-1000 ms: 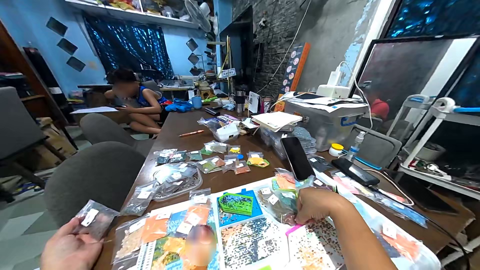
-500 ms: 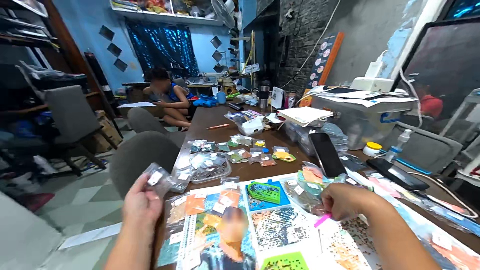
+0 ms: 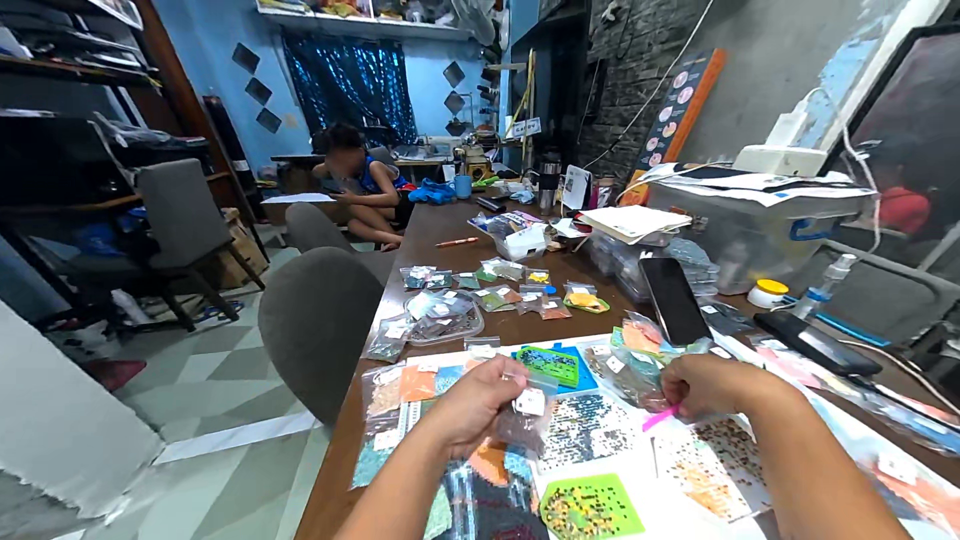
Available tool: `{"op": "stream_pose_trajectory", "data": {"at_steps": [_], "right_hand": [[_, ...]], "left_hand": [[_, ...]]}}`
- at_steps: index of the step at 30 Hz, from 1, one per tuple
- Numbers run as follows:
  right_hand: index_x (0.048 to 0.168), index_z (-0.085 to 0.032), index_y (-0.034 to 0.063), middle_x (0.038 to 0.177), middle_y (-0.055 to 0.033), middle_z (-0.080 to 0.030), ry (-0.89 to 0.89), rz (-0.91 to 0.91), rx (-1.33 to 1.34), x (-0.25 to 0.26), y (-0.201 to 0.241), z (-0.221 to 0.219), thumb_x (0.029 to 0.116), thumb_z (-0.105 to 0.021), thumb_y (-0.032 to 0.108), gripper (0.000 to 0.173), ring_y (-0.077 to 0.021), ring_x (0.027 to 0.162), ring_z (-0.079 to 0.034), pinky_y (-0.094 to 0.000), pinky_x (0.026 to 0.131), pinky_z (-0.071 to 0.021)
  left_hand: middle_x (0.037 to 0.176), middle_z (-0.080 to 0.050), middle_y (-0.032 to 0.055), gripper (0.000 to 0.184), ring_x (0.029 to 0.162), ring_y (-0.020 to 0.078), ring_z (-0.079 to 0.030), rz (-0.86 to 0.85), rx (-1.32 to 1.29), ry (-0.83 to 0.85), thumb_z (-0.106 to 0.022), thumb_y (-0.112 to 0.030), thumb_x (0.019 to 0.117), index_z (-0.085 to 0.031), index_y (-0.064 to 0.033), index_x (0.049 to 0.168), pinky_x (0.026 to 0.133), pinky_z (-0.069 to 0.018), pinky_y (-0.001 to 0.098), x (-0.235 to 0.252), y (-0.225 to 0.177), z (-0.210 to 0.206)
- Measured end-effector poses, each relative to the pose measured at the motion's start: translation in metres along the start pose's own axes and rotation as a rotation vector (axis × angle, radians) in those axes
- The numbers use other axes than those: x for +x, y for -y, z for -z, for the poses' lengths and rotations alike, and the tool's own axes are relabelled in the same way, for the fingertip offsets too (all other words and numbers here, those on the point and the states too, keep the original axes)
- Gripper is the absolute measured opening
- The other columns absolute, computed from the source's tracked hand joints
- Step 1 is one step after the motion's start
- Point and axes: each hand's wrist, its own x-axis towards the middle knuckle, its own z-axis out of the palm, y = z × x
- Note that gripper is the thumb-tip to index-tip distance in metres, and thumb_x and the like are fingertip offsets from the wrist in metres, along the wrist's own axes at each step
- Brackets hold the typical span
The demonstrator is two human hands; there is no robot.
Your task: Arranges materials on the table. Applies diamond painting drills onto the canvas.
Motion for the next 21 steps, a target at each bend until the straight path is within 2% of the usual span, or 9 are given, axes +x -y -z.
{"op": "stream_pose_trajectory", "data": {"at_steps": [4, 7, 10, 14, 18, 21], "right_hand": [[0.115, -0.072, -0.0006, 0.118, -0.0235, -0.067, -0.030, -0.007, -0.048, 0.006, -0.004, -0.005, 0.0938, -0.073, 0.011, 0.024, -0.0405, 0.116, -0.061, -0.0605, 0.102, -0.0433], [0.108, -0.074, -0.0024, 0.115, -0.0262, -0.068, -0.076, -0.023, -0.113, 0.005, 0.003, -0.004, 0.0906, -0.075, 0.012, 0.022, -0.0454, 0.114, -0.062, -0.0661, 0.099, -0.0446], [0.103, -0.073, -0.0054, 0.114, -0.0272, -0.068, -0.091, -0.030, -0.244, -0.006, 0.020, -0.002, 0.0927, -0.071, 0.012, 0.020, -0.0463, 0.113, -0.062, -0.0659, 0.097, -0.0456], [0.099, -0.072, -0.0069, 0.107, -0.0264, -0.069, -0.102, 0.125, -0.433, -0.010, 0.019, -0.004, 0.0969, -0.064, 0.008, 0.017, -0.0464, 0.109, -0.064, -0.0629, 0.095, -0.0462], [0.096, -0.071, -0.0067, 0.102, -0.0253, -0.069, -0.098, 0.283, -0.517, -0.004, 0.007, -0.003, 0.0961, -0.066, 0.011, 0.018, -0.0457, 0.103, -0.065, -0.0622, 0.091, -0.0465], [0.095, -0.070, -0.0058, 0.101, -0.0245, -0.069, -0.109, 0.349, -0.503, 0.000, 0.000, -0.002, 0.0945, -0.068, 0.014, 0.020, -0.0444, 0.103, -0.065, -0.0615, 0.091, -0.0462]], "left_hand": [[0.100, -0.061, 0.0044, 0.020, 0.084, 0.0087, -0.063, 0.052, 0.116, 0.065, -0.042, -0.009, 0.1089, -0.047, -0.0038, 0.127, 0.076, -0.0536, 0.0259, 0.003, 0.005, -0.011], [0.094, -0.059, 0.0012, 0.020, 0.072, 0.0043, -0.056, 0.031, 0.147, 0.039, -0.042, -0.010, 0.1090, -0.048, -0.0055, 0.128, 0.064, -0.0469, 0.0204, 0.003, 0.004, -0.013], [0.094, -0.061, 0.0023, 0.020, 0.067, 0.0039, -0.054, 0.026, 0.118, 0.001, -0.040, -0.010, 0.1098, -0.048, -0.0064, 0.128, 0.059, -0.0444, 0.0194, 0.006, 0.005, -0.009], [0.092, -0.061, 0.0038, 0.020, 0.064, 0.0055, -0.053, 0.037, 0.061, -0.044, -0.039, -0.010, 0.1100, -0.048, -0.0062, 0.127, 0.057, -0.0444, 0.0200, 0.009, 0.007, -0.006], [0.084, -0.057, 0.0019, 0.016, 0.060, 0.0058, -0.052, 0.038, 0.006, -0.070, -0.039, -0.011, 0.1103, -0.048, -0.0072, 0.123, 0.055, -0.0450, 0.0205, 0.010, 0.007, -0.005], [0.084, -0.057, 0.0022, 0.016, 0.062, 0.0069, -0.055, 0.034, -0.009, -0.073, -0.039, -0.011, 0.1104, -0.048, -0.0068, 0.122, 0.057, -0.0486, 0.0221, 0.009, 0.006, -0.004]]}}
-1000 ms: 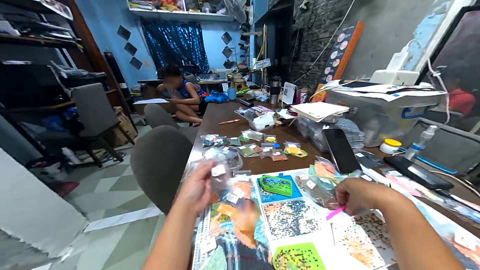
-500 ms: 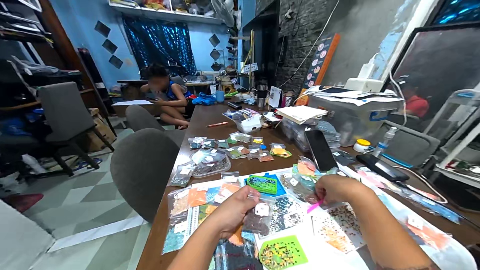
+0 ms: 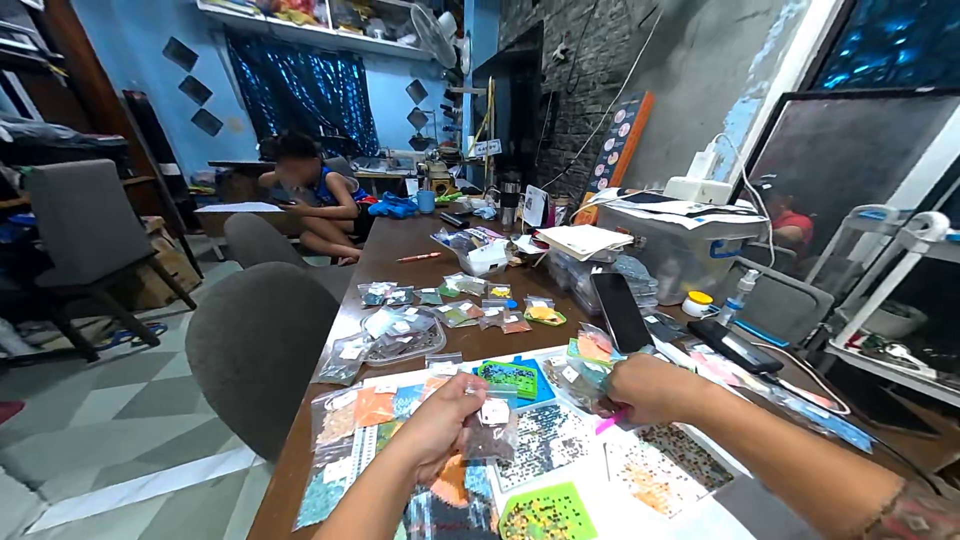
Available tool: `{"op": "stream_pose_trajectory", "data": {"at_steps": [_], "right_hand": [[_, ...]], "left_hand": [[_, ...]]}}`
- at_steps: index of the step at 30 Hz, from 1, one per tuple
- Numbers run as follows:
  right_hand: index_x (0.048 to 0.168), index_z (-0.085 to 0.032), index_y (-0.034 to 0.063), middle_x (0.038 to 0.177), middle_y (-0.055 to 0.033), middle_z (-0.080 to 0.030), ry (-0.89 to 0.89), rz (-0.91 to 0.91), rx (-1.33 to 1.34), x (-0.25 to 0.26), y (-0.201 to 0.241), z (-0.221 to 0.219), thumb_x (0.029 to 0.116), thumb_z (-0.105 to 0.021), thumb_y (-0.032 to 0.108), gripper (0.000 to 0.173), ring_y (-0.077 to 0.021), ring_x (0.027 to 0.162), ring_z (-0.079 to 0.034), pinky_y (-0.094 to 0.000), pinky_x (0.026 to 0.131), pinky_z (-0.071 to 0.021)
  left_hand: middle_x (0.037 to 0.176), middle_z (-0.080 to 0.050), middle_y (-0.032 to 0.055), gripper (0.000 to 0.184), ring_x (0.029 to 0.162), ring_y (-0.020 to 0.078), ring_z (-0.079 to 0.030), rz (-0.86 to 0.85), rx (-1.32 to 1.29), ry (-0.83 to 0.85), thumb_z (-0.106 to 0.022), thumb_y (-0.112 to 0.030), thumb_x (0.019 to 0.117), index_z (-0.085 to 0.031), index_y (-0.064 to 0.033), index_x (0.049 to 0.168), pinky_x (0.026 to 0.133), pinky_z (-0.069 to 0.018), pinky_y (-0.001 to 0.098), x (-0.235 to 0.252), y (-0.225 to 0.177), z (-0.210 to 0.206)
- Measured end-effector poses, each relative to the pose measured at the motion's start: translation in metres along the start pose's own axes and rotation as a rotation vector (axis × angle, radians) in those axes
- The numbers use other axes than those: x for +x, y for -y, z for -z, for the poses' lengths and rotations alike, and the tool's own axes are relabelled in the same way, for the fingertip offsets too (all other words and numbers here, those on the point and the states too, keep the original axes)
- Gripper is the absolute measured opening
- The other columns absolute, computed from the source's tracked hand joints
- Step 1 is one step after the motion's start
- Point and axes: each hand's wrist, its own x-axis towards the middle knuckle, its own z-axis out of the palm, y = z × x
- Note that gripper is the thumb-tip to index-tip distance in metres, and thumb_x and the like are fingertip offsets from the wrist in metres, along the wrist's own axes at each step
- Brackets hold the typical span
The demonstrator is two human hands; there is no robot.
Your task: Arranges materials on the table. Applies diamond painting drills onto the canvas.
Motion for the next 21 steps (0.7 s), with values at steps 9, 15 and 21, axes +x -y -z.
{"op": "stream_pose_trajectory", "data": {"at_steps": [9, 15, 21], "right_hand": [[0.094, -0.071, -0.0032, 0.100, -0.0209, -0.069, -0.035, 0.049, 0.074, -0.001, -0.014, -0.006, 0.0926, -0.069, 0.017, 0.020, -0.0401, 0.099, -0.065, -0.0593, 0.088, -0.0478], [0.097, -0.069, -0.0043, 0.097, -0.0224, -0.068, -0.066, 0.047, 0.154, -0.013, -0.023, -0.005, 0.0938, -0.071, 0.029, 0.033, -0.0406, 0.095, -0.065, -0.0606, 0.087, -0.0479], [0.104, -0.070, -0.0020, 0.085, -0.0212, -0.068, -0.130, 0.017, 0.269, -0.028, -0.019, -0.005, 0.0932, -0.070, 0.019, 0.023, -0.0404, 0.085, -0.066, -0.0611, 0.080, -0.0486]], "left_hand": [[0.093, -0.059, 0.0038, 0.014, 0.069, 0.0067, -0.057, -0.013, -0.147, -0.011, -0.037, -0.010, 0.1109, -0.046, -0.0070, 0.121, 0.064, -0.0503, 0.0211, 0.003, 0.007, -0.011], [0.093, -0.055, 0.0030, 0.016, 0.072, 0.0078, -0.057, -0.014, -0.159, -0.011, -0.037, -0.010, 0.1108, -0.044, -0.0063, 0.124, 0.067, -0.0513, 0.0232, 0.004, 0.008, -0.017], [0.087, -0.054, 0.0014, 0.013, 0.063, 0.0047, -0.051, -0.042, -0.112, -0.055, -0.038, -0.009, 0.1101, -0.046, -0.0057, 0.120, 0.058, -0.0449, 0.0192, 0.003, 0.006, -0.010]]}}
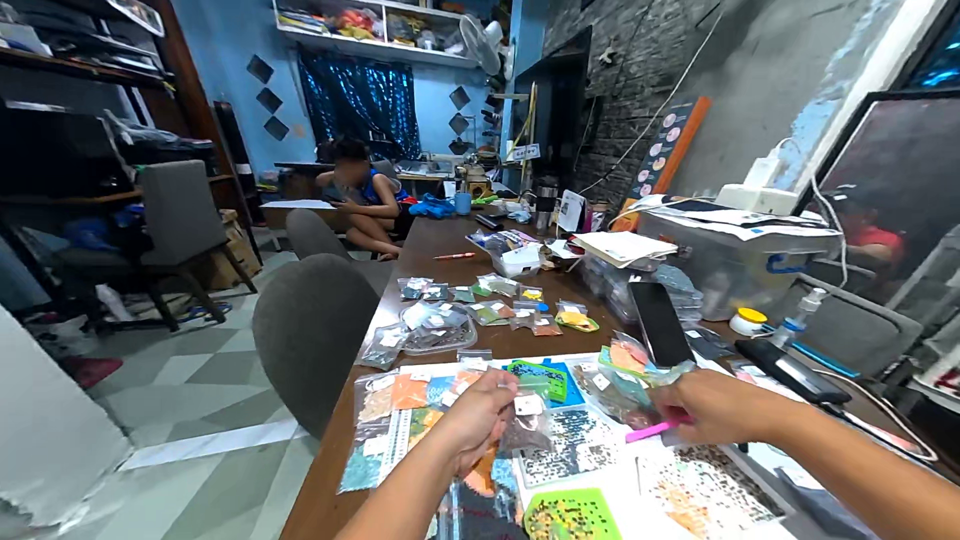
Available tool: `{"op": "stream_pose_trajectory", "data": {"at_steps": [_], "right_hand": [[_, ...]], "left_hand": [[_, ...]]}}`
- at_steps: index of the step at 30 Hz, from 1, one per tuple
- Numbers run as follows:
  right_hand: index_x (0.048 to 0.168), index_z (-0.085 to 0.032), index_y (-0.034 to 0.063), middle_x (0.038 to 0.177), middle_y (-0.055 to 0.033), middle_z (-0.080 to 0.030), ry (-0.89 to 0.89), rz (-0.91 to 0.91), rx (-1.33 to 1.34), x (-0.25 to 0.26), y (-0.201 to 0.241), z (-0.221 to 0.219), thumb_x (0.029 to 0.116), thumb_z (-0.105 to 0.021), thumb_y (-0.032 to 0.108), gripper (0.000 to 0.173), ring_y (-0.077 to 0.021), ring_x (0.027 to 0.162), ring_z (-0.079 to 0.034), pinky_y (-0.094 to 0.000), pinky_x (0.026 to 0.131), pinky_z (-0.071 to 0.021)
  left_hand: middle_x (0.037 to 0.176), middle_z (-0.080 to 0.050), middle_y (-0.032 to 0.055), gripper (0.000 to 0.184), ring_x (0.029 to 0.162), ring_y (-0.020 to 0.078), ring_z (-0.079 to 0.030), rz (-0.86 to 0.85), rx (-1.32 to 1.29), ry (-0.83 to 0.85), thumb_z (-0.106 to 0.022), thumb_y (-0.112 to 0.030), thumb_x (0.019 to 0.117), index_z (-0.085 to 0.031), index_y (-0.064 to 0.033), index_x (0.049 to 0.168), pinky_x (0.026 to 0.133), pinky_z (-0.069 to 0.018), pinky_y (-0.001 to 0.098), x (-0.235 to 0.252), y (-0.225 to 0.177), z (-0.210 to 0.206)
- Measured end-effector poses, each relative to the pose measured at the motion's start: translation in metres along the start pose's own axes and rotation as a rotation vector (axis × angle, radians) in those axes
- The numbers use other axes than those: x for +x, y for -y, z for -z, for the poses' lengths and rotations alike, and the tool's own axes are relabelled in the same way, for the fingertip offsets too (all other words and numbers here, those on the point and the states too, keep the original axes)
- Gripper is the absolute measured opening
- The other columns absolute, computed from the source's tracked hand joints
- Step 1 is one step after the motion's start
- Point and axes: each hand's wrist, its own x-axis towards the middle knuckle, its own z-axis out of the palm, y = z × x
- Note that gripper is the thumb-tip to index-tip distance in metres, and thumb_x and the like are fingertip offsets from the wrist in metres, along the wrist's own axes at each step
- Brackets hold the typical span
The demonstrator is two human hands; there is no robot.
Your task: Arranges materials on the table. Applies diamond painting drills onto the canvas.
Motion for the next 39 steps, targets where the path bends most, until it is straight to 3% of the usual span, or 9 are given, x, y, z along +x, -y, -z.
{"op": "stream_pose_trajectory", "data": {"at_steps": [3, 7, 11, 13, 16, 20, 25, 33, 39], "right_hand": [[0.109, -0.071, -0.0018, 0.093, -0.0205, -0.070, -0.035, 0.000, 0.172, -0.017, 0.005, 0.001, 0.0936, -0.066, 0.006, 0.018, -0.0361, 0.088, -0.067, -0.0573, 0.083, -0.0504], [0.121, -0.071, 0.0005, 0.108, -0.0196, -0.071, -0.042, 0.020, 0.311, -0.041, 0.011, 0.003, 0.1006, -0.056, 0.000, 0.025, -0.0299, 0.095, -0.068, -0.0483, 0.090, -0.0525], [0.123, -0.074, 0.0103, 0.110, -0.0211, -0.064, -0.261, 0.047, 0.315, -0.066, 0.031, -0.017, 0.0969, -0.051, -0.009, 0.040, -0.0312, 0.091, -0.064, -0.0479, 0.082, -0.0540], [0.117, -0.076, 0.0081, 0.106, -0.0213, -0.067, -0.475, 0.116, 0.312, -0.069, 0.054, -0.041, 0.0908, -0.054, -0.010, 0.039, -0.0349, 0.089, -0.067, -0.0531, 0.078, -0.0564], [0.106, -0.077, 0.0078, 0.097, -0.0154, -0.071, -0.727, 0.259, 0.246, -0.058, 0.100, -0.077, 0.0914, -0.068, 0.009, 0.018, -0.0324, 0.083, -0.071, -0.0527, 0.072, -0.0578], [0.106, -0.077, 0.0098, 0.091, -0.0143, -0.072, -0.787, 0.228, 0.118, -0.044, 0.145, -0.099, 0.0958, -0.070, 0.027, 0.021, -0.0339, 0.082, -0.070, -0.0515, 0.073, -0.0544], [0.101, -0.078, 0.0097, 0.091, -0.0141, -0.071, -0.804, 0.153, 0.063, -0.031, 0.152, -0.106, 0.0966, -0.067, 0.024, 0.019, -0.0344, 0.084, -0.069, -0.0515, 0.075, -0.0539], [0.093, -0.076, 0.0121, 0.088, -0.0087, -0.071, -0.878, 0.225, -0.070, -0.024, 0.144, -0.113, 0.0999, -0.063, 0.025, 0.020, -0.0265, 0.082, -0.069, -0.0426, 0.077, -0.0539], [0.096, -0.075, 0.0070, 0.087, -0.0132, -0.071, -0.879, 0.276, -0.091, -0.031, 0.149, -0.103, 0.1020, -0.060, 0.019, 0.020, -0.0300, 0.080, -0.068, -0.0438, 0.078, -0.0535]], "left_hand": [[0.096, -0.061, 0.0088, 0.023, 0.079, 0.0132, -0.065, -0.041, -0.064, -0.049, -0.038, -0.005, 0.1094, -0.042, -0.0013, 0.132, 0.073, -0.0563, 0.0284, -0.001, -0.005, 0.002], [0.095, -0.063, 0.0123, 0.042, 0.076, 0.0184, -0.067, -0.113, -0.088, -0.170, -0.040, -0.004, 0.1085, -0.031, -0.0117, 0.149, 0.069, -0.0571, 0.0332, 0.002, -0.012, 0.018], [0.089, -0.063, 0.0070, 0.026, 0.067, 0.0116, -0.061, -0.222, -0.088, -0.283, -0.038, -0.005, 0.1086, -0.051, -0.0034, 0.131, 0.063, -0.0535, 0.0265, 0.008, -0.015, 0.047], [0.090, -0.062, 0.0041, 0.024, 0.067, 0.0084, -0.059, -0.273, -0.114, -0.355, -0.036, -0.005, 0.1090, -0.055, -0.0022, 0.123, 0.062, -0.0520, 0.0238, 0.012, -0.016, 0.064], [0.092, -0.063, 0.0041, 0.023, 0.070, 0.0080, -0.061, -0.350, -0.198, -0.522, -0.038, -0.003, 0.1075, -0.057, -0.0015, 0.121, 0.064, -0.0529, 0.0232, 0.016, -0.017, 0.087], [0.094, -0.060, 0.0056, 0.026, 0.071, 0.0094, -0.059, -0.366, -0.246, -0.706, -0.042, -0.002, 0.1046, -0.055, -0.0017, 0.127, 0.064, -0.0509, 0.0250, 0.019, -0.013, 0.114], [0.110, -0.059, 0.0115, 0.032, 0.083, 0.0140, -0.061, -0.388, -0.301, -0.791, -0.041, -0.001, 0.1045, -0.050, 0.0002, 0.135, 0.073, -0.0527, 0.0308, 0.023, -0.007, 0.137], [0.107, -0.059, 0.0126, 0.030, 0.083, 0.0146, -0.059, -0.381, -0.292, -0.857, -0.043, 0.001, 0.1024, -0.051, 0.0017, 0.131, 0.075, -0.0515, 0.0313, 0.021, -0.008, 0.138], [0.109, -0.060, 0.0130, 0.029, 0.085, 0.0154, -0.059, -0.374, -0.302, -0.892, -0.044, -0.001, 0.1035, -0.053, 0.0014, 0.131, 0.074, -0.0503, 0.0324, 0.027, -0.004, 0.145]]}}
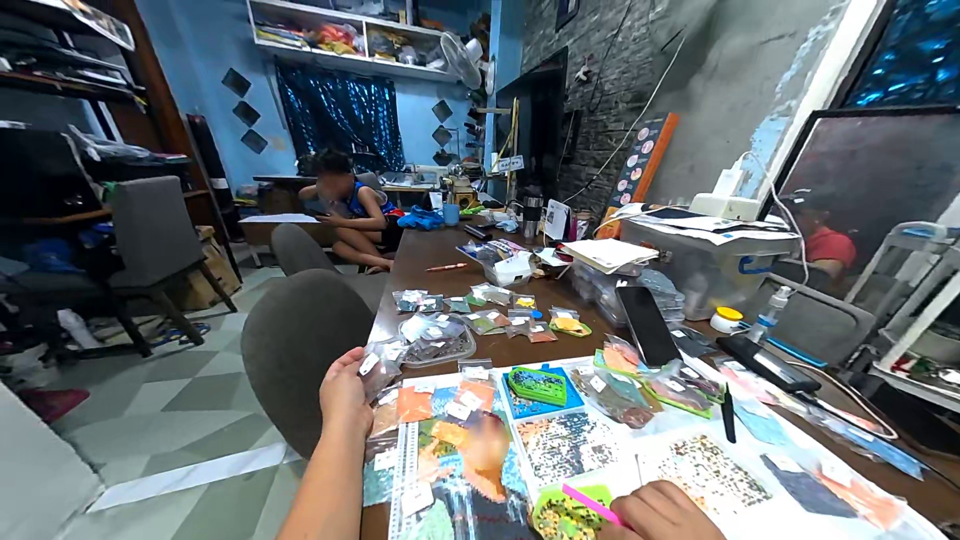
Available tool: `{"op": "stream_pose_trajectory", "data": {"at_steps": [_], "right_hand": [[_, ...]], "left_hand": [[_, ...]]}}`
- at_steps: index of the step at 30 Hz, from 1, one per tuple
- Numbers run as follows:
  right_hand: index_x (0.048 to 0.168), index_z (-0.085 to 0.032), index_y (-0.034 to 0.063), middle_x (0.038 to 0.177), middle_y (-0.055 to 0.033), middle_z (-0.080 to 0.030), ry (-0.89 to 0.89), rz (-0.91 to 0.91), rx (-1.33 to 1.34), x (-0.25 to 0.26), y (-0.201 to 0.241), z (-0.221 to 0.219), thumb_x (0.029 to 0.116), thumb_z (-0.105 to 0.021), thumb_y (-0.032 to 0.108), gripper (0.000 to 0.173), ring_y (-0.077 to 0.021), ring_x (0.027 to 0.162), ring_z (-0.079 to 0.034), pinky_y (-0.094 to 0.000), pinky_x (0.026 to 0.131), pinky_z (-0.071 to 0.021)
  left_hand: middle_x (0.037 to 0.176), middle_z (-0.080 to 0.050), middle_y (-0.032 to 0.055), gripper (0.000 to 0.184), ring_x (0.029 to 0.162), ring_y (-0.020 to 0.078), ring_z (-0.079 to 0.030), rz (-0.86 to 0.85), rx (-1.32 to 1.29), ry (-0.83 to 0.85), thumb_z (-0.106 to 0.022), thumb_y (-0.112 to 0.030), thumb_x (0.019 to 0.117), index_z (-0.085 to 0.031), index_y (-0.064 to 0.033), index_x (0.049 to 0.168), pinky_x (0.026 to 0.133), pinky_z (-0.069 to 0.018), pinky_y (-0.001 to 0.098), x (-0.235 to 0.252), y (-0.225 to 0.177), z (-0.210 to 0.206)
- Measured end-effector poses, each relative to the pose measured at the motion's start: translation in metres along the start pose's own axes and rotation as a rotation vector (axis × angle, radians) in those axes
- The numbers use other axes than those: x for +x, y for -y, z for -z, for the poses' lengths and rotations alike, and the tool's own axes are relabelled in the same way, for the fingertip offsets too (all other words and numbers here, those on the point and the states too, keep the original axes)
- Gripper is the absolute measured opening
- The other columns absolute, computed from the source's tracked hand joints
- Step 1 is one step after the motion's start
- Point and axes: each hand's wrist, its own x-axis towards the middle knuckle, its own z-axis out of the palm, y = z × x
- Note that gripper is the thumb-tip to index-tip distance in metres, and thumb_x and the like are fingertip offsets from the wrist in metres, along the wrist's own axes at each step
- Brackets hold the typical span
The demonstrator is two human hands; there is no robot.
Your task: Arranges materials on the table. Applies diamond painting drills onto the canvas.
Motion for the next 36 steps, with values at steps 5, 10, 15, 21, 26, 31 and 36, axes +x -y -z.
{"op": "stream_pose_trajectory", "data": {"at_steps": [5, 10, 15, 21, 26, 31, 36], "right_hand": [[0.091, -0.075, 0.0085, 0.086, -0.0118, -0.071, -0.031, -0.066, -0.068, 0.027, -0.007, 0.011, 0.0978, -0.065, 0.018, 0.016, -0.0298, 0.081, -0.069, -0.0454, 0.076, -0.0547], [0.076, -0.072, 0.0106, 0.076, -0.0080, -0.066, -0.243, -0.122, -0.254, 0.077, -0.050, -0.031, 0.0889, -0.064, 0.022, 0.019, -0.0269, 0.071, -0.069, -0.0440, 0.062, -0.0553], [0.090, -0.077, 0.0005, 0.091, -0.0194, -0.071, 0.058, -0.349, -0.132, 0.110, -0.062, -0.043, 0.0945, -0.063, 0.013, 0.019, -0.0384, 0.090, -0.070, -0.0556, 0.079, -0.0536], [0.096, -0.077, 0.0003, 0.099, -0.0204, -0.072, 0.193, -0.400, -0.096, 0.121, -0.063, -0.044, 0.0970, -0.060, 0.015, 0.023, -0.0383, 0.098, -0.069, -0.0547, 0.085, -0.0523], [0.102, -0.077, 0.0001, 0.106, -0.0218, -0.070, 0.319, -0.415, -0.053, 0.127, -0.062, -0.041, 0.0997, -0.056, 0.016, 0.026, -0.0397, 0.104, -0.067, -0.0557, 0.089, -0.0498], [0.103, -0.077, 0.0013, 0.106, -0.0213, -0.070, 0.347, -0.408, -0.030, 0.128, -0.065, -0.039, 0.0998, -0.057, 0.017, 0.025, -0.0398, 0.105, -0.066, -0.0566, 0.091, -0.0491], [0.102, -0.078, 0.0023, 0.106, -0.0209, -0.071, 0.312, -0.392, 0.001, 0.128, -0.072, -0.040, 0.0983, -0.060, 0.017, 0.023, -0.0397, 0.106, -0.067, -0.0564, 0.091, -0.0502]], "left_hand": [[0.110, -0.060, 0.0138, 0.028, 0.087, 0.0153, -0.060, -0.011, -0.026, -0.008, -0.045, 0.000, 0.1034, -0.053, 0.0028, 0.131, 0.076, -0.0509, 0.0324, 0.001, 0.000, -0.001], [0.110, -0.063, 0.0145, 0.026, 0.090, 0.0152, -0.062, -0.145, 0.058, -0.028, -0.044, -0.001, 0.1038, -0.058, 0.0045, 0.125, 0.079, -0.0517, 0.0334, 0.000, 0.000, 0.000], [0.111, -0.064, 0.0156, 0.026, 0.093, 0.0169, -0.062, -0.226, 0.125, -0.061, -0.043, -0.002, 0.1046, -0.060, 0.0051, 0.122, 0.083, -0.0511, 0.0352, 0.000, 0.001, 0.002], [0.109, -0.063, 0.0145, 0.025, 0.091, 0.0152, -0.062, -0.210, 0.056, -0.098, -0.043, -0.002, 0.1041, -0.060, 0.0054, 0.122, 0.081, -0.0512, 0.0332, 0.005, 0.003, 0.005], [0.107, -0.063, 0.0146, 0.024, 0.088, 0.0147, -0.062, -0.164, 0.005, -0.044, -0.045, 0.000, 0.1038, -0.059, 0.0063, 0.122, 0.078, -0.0518, 0.0315, 0.002, 0.002, 0.002], [0.108, -0.064, 0.0154, 0.023, 0.091, 0.0174, -0.063, -0.158, 0.074, -0.024, -0.045, -0.001, 0.1045, -0.061, 0.0052, 0.120, 0.080, -0.0518, 0.0344, -0.002, 0.004, -0.002], [0.108, -0.063, 0.0155, 0.023, 0.087, 0.0174, -0.062, -0.085, 0.035, 0.115, -0.048, 0.000, 0.1033, -0.060, 0.0059, 0.122, 0.076, -0.0524, 0.0330, -0.005, 0.006, -0.005]]}}
